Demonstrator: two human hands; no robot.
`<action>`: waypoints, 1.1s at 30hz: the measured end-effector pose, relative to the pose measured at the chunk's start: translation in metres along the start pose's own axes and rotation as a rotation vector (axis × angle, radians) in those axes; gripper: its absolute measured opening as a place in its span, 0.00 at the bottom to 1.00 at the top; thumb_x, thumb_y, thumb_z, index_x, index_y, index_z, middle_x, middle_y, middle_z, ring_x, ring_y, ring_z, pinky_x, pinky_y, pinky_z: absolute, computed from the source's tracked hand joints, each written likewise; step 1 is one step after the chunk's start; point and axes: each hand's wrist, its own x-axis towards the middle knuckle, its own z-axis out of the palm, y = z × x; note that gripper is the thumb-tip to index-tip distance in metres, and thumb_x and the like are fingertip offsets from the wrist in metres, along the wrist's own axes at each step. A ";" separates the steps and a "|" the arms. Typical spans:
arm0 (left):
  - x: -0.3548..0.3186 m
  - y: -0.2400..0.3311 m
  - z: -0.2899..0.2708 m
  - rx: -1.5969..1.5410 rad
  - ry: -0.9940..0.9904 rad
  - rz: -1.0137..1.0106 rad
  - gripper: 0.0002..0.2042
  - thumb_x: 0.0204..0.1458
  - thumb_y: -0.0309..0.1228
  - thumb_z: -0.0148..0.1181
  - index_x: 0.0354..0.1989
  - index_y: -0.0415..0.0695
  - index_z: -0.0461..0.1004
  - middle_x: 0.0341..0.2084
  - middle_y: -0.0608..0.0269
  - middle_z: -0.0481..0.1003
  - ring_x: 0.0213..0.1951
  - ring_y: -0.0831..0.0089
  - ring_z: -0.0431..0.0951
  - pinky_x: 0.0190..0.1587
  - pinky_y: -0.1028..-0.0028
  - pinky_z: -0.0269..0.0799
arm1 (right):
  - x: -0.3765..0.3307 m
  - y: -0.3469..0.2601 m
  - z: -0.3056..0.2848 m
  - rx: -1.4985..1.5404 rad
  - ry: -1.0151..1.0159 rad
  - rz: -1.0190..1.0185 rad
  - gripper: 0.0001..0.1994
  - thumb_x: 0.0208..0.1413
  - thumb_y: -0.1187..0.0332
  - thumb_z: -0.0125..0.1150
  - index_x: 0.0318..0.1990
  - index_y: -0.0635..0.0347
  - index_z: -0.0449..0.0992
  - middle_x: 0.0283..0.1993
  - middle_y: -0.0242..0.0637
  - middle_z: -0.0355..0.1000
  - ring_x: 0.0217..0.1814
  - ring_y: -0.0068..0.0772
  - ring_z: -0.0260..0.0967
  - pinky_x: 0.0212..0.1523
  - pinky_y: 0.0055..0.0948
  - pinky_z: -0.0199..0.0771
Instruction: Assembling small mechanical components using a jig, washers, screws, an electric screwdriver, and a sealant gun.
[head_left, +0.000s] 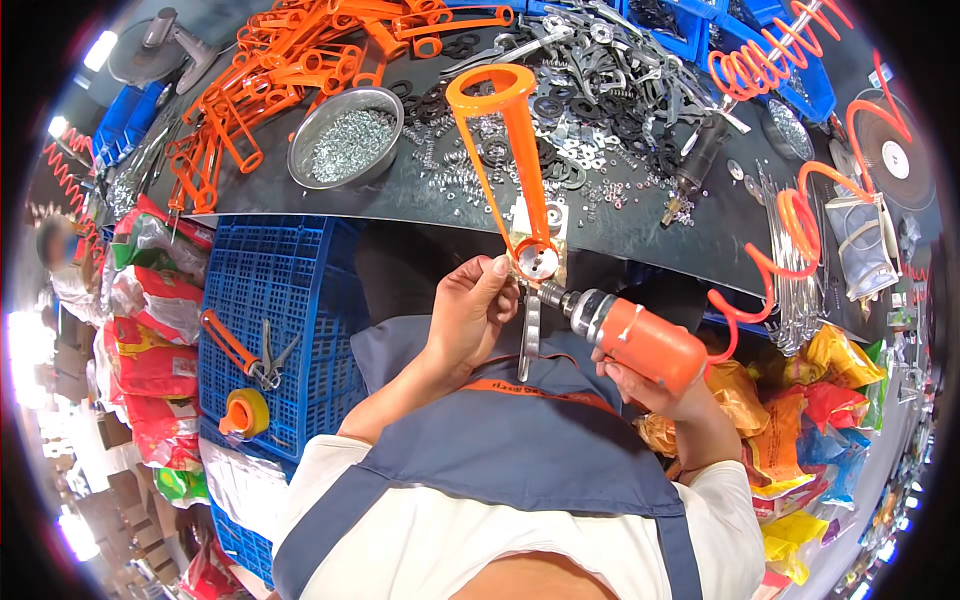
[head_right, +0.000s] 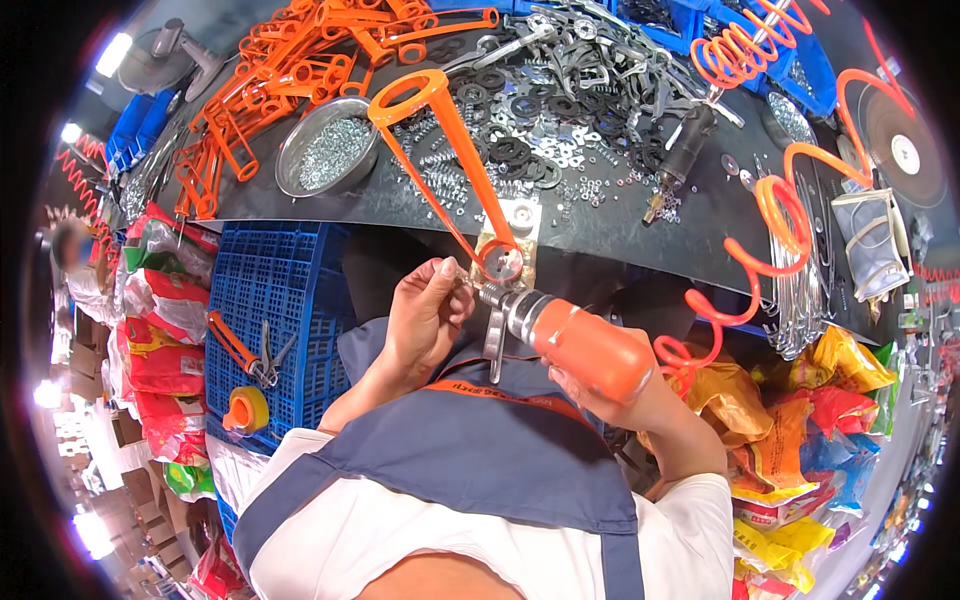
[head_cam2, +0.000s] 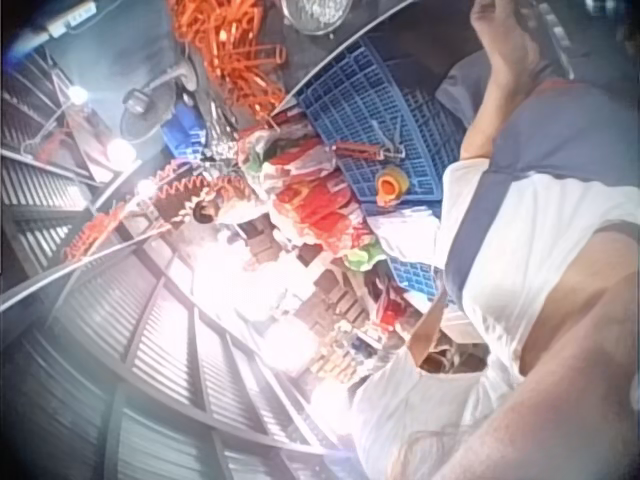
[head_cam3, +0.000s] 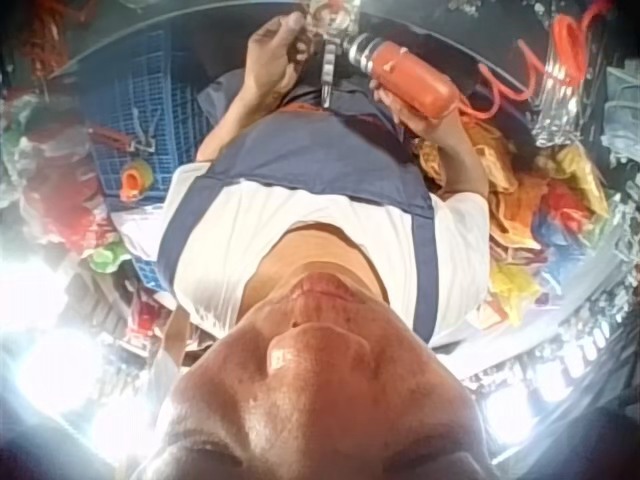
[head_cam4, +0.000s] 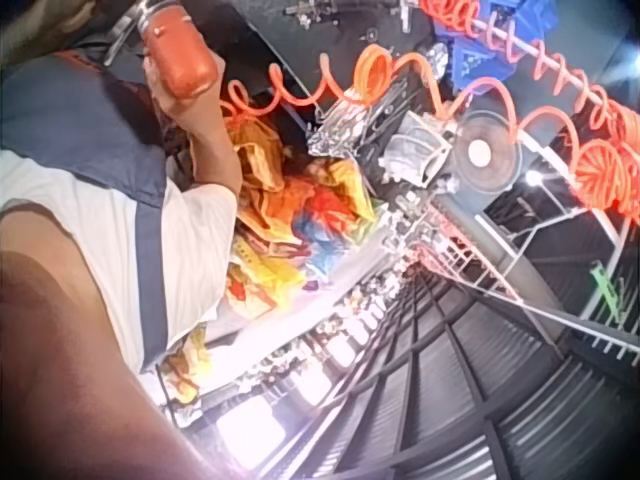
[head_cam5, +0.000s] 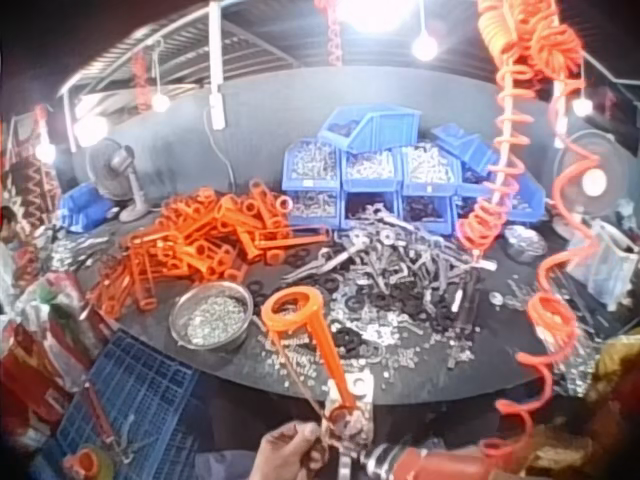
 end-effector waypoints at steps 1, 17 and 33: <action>0.000 0.000 -0.002 0.001 0.001 -0.001 0.10 0.58 0.33 0.52 0.29 0.39 0.71 0.20 0.63 0.70 0.22 0.80 0.66 0.22 0.82 0.61 | 0.004 0.005 -0.001 -0.212 -0.015 -0.203 0.09 0.45 0.80 0.60 0.36 0.66 0.73 0.31 0.39 0.73 0.30 0.32 0.72 0.29 0.28 0.73; 0.013 -0.021 -0.009 1.422 -0.141 0.889 0.09 0.43 0.21 0.64 0.35 0.41 0.77 0.17 0.65 0.69 0.17 0.77 0.68 0.19 0.75 0.63 | 0.007 -0.008 -0.023 -0.065 0.136 0.091 0.15 0.50 0.76 0.60 0.46 0.65 0.70 0.31 0.33 0.72 0.19 0.16 0.64 0.18 0.18 0.67; 0.033 -0.045 -0.022 1.496 -0.118 0.943 0.09 0.41 0.25 0.65 0.33 0.47 0.78 0.12 0.68 0.61 0.13 0.73 0.64 0.14 0.72 0.58 | 0.098 -0.072 -0.032 -0.658 -0.302 0.210 0.14 0.45 0.75 0.56 0.42 0.65 0.72 0.27 0.43 0.72 0.26 0.31 0.68 0.31 0.31 0.69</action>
